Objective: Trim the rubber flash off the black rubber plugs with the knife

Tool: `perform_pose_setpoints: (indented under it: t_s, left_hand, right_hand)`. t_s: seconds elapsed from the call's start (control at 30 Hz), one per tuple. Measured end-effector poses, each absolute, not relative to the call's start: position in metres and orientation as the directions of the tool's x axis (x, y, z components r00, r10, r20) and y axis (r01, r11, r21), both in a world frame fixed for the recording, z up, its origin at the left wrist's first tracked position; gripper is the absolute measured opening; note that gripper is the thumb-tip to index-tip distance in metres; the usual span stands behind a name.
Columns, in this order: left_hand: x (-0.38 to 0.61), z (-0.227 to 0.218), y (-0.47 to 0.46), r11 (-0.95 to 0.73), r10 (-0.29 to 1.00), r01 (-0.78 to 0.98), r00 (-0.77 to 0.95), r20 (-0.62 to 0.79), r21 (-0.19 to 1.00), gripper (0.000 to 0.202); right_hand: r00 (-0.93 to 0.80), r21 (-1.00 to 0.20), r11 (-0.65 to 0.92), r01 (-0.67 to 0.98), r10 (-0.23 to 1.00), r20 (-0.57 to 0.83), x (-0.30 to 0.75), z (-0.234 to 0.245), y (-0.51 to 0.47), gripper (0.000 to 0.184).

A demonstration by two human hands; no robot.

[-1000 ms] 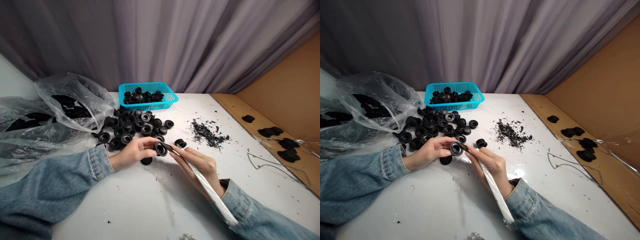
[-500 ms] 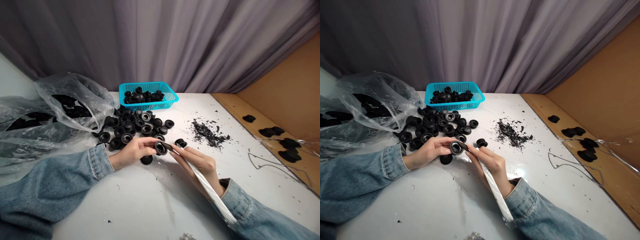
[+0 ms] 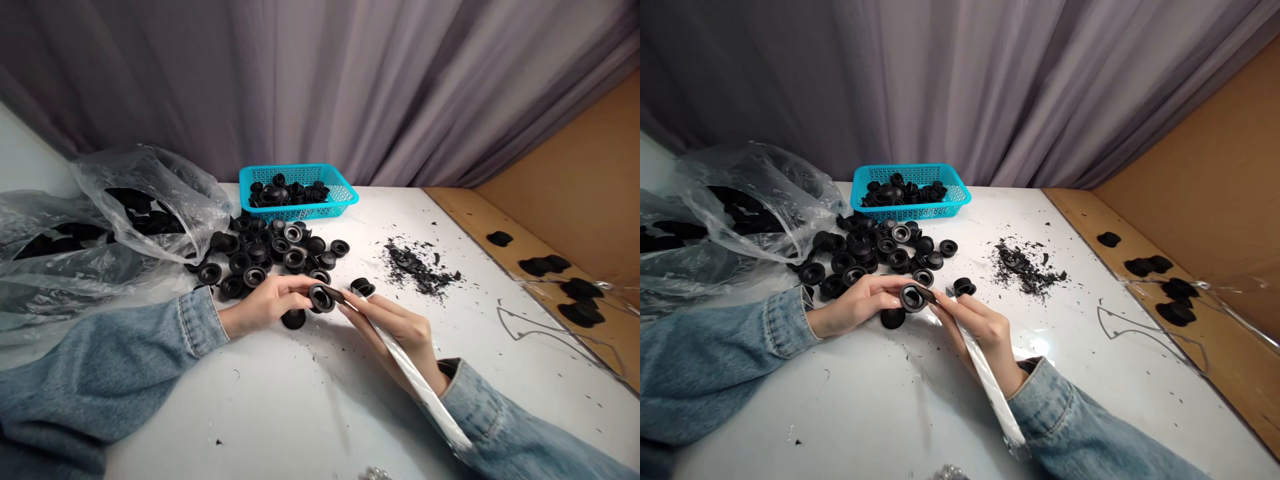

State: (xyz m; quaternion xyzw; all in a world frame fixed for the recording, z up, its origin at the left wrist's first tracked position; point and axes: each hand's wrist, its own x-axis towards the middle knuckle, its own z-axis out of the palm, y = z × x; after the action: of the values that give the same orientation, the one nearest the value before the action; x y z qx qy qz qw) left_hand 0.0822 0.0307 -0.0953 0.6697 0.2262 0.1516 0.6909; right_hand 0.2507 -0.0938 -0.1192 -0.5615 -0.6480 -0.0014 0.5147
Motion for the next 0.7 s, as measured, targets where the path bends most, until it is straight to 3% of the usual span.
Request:
perform_pose_setpoints:
  t_s: [0.4,0.7]
  left_hand:
    - [0.083,-0.086,0.029,0.009,0.436,0.113,0.894,-0.105,0.994,0.038]
    - [0.083,-0.094,0.030,0.047,0.467,0.084,0.879,-0.096,0.995,0.038]
  right_hand:
    - [0.145,-0.587,0.362,0.724,0.752,0.643,0.248,-0.118,-0.095,0.024]
    - [0.125,-0.590,0.323,0.740,0.796,0.592,0.254,-0.104,-0.101,0.026]
